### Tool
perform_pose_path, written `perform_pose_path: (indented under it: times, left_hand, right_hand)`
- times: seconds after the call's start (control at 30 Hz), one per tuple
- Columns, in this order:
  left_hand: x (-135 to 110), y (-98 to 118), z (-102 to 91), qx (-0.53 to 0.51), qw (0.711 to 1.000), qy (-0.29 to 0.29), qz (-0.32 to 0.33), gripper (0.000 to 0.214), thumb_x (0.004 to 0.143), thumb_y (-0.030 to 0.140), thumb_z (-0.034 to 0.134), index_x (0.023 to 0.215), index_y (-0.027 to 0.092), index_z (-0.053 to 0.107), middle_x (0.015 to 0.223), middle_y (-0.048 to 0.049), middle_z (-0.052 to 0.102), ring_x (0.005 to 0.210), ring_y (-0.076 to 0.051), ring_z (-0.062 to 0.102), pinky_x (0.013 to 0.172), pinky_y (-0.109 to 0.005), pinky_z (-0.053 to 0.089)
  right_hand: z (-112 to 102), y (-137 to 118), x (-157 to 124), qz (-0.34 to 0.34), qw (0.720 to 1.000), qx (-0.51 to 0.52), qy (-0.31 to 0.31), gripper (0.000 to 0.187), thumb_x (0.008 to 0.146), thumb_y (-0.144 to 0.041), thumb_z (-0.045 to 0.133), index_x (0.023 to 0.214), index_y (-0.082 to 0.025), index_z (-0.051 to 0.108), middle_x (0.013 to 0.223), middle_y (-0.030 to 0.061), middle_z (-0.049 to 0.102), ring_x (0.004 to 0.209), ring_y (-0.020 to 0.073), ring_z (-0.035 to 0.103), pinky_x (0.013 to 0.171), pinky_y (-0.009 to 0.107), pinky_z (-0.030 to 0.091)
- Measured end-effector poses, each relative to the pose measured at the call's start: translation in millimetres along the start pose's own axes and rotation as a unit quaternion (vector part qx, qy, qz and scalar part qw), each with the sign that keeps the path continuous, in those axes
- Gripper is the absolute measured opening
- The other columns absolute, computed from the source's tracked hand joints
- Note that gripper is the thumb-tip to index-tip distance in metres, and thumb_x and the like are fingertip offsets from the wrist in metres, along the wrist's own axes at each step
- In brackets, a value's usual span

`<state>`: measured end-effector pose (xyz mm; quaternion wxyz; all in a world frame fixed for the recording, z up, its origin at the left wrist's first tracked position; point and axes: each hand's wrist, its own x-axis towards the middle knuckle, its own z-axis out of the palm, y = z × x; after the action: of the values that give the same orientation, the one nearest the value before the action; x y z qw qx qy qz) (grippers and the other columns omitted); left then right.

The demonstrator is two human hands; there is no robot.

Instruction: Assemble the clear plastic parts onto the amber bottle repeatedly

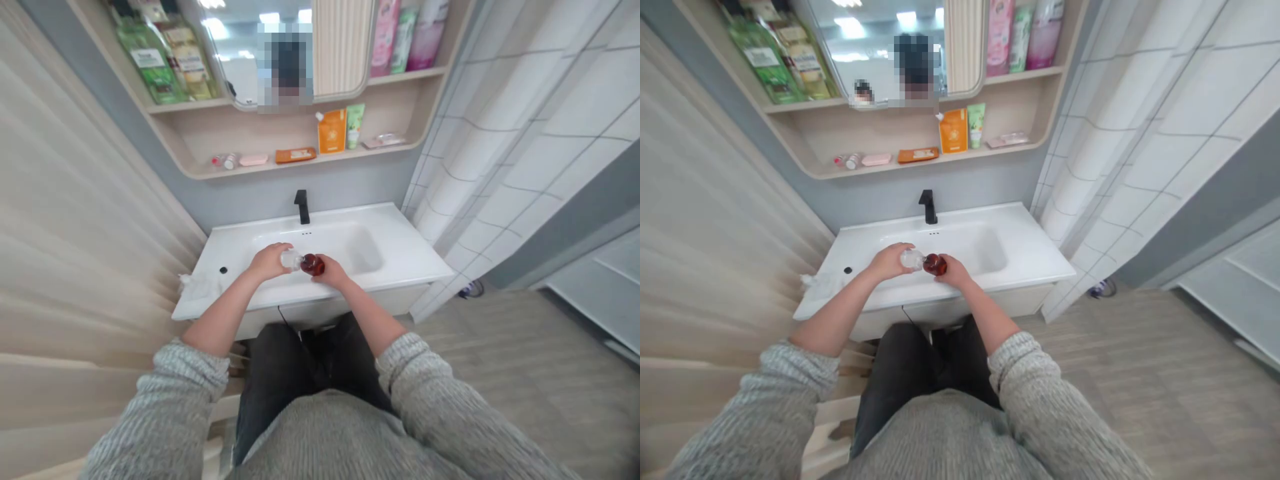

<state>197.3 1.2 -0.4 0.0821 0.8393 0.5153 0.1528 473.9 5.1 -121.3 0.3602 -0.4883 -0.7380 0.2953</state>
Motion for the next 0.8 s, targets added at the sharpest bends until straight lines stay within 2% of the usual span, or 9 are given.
perform_pose_path:
  times: [0.53, 0.8]
  left_hand:
    - [-2.0, 8.2, -8.3, 0.025, 1.000, -0.010, 0.002, 0.077, 0.077, 0.044, 0.090, 0.150, 0.028, 0.070, 0.153, -0.0070, 0.072, 0.140, -0.034, 0.068, 0.121, -0.042, 0.053]
    - [-1.4, 5.7, -7.7, 0.026, 1.000, -0.007, 0.006, 0.078, 0.077, 0.046, 0.090, 0.150, 0.026, 0.070, 0.154, -0.0079, 0.071, 0.140, -0.034, 0.067, 0.121, -0.043, 0.053]
  right_hand:
    - [-1.2, -1.8, -0.4, -0.002, 1.000, -0.002, -0.001, 0.087, 0.064, -0.021, 0.100, 0.145, -0.021, 0.068, 0.138, 0.0120, 0.077, 0.124, 0.0348, 0.074, 0.113, 0.049, 0.055]
    - [-1.3, -1.6, 0.0, -0.001, 1.000, 0.001, 0.000, 0.086, 0.064, -0.021, 0.099, 0.144, -0.023, 0.068, 0.136, 0.0106, 0.078, 0.123, 0.0334, 0.074, 0.112, 0.049, 0.056]
